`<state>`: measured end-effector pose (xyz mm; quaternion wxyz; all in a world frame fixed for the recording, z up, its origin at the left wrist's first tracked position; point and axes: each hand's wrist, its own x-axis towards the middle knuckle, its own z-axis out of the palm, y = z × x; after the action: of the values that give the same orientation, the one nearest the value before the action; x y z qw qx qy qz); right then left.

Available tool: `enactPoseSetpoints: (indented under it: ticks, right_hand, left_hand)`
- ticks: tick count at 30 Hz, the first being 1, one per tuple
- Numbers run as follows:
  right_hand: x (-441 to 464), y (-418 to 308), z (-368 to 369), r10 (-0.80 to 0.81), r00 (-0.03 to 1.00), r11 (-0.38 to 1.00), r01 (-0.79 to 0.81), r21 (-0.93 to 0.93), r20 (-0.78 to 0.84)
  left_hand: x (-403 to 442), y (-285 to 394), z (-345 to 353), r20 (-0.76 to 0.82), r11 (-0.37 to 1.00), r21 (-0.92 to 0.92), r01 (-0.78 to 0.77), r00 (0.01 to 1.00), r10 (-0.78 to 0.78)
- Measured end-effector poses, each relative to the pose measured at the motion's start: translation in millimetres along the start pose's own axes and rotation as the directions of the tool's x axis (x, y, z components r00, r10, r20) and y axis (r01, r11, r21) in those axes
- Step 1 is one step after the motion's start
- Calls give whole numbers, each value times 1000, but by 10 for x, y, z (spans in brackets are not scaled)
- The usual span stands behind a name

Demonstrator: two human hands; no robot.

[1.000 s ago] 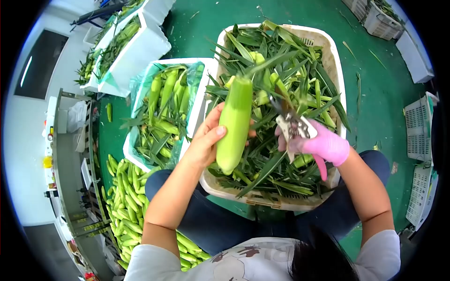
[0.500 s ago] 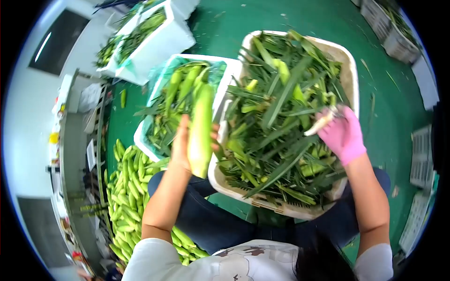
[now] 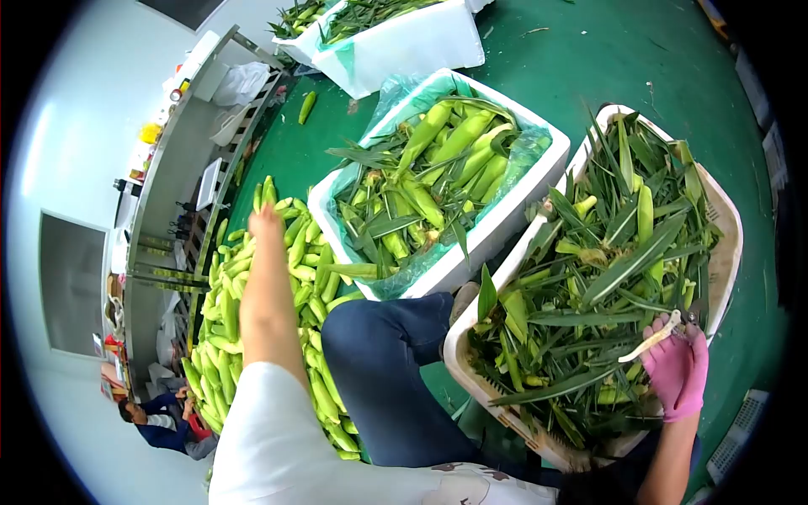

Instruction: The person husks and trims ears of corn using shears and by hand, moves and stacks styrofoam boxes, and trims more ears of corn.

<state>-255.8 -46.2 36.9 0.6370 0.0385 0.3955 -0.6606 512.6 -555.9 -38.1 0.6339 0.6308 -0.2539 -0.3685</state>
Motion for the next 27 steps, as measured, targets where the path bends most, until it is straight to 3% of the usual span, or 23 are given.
enactPoseSetpoints:
  ticks: [2,3,4,5,7,9,10,13,15,16,17,19,21,23,25,27]
  right_hand:
    - [86,-44,6,-43,997,998,40,-53,-65]
    - [126,-37,-14,-77,991,995,70,-68,-110]
    - [166,-42,-78,-85,990,992,74,-100,-116]
    - [178,-35,-101,-94,991,990,83,-116,-97]
    - [227,-77,-116,-115,992,982,105,-155,-51]
    - [227,-115,-73,-113,990,984,99,-147,-90]
    - [199,-148,-47,-121,990,982,109,-155,-66]
    - [55,-199,79,-145,989,961,142,-236,3]
    - [-89,-188,174,-182,980,919,196,-341,75]
    - [-148,-152,211,-233,965,893,262,-366,120]
    - [-229,-130,316,-277,961,827,254,-502,29]
    - [-436,-199,562,-209,978,690,156,-707,11]
    - [-500,-159,594,-195,977,568,187,-802,90]
    - [-453,-111,481,-247,952,440,274,-855,178]
    - [-402,-101,350,-296,923,340,341,-877,245]
    - [-442,-153,318,-325,901,276,380,-883,286]
  left_hand:
    - [-244,-416,1489,309,993,105,-53,951,18]
    - [-966,-389,2263,409,953,272,-136,913,13]
    - [-1126,-597,2791,558,740,556,-379,830,7]
    - [-943,-1062,3199,676,270,682,-679,727,120]
    - [-1465,-1468,3619,591,168,800,-576,804,-62]
    - [-2071,-1338,3616,443,79,897,-436,882,-160]
    - [-2282,-1282,3610,328,105,943,-317,938,-110]
    - [-2022,-1156,3493,423,87,906,-414,893,-154]
    - [-1964,-967,3345,403,327,871,-366,914,-52]
    - [-2175,-704,3269,530,446,766,-462,847,-33]
    - [-2427,-451,3142,650,553,632,-543,760,2]
    - [-3003,-56,2944,844,868,391,-305,494,-207]
    - [-3871,361,2705,916,927,372,-55,187,-356]
    - [-4592,434,2471,924,922,383,58,-8,-383]
    - [-5208,399,2254,896,877,444,186,-118,-429]
    - [-5616,274,2141,859,859,495,129,-220,-462]
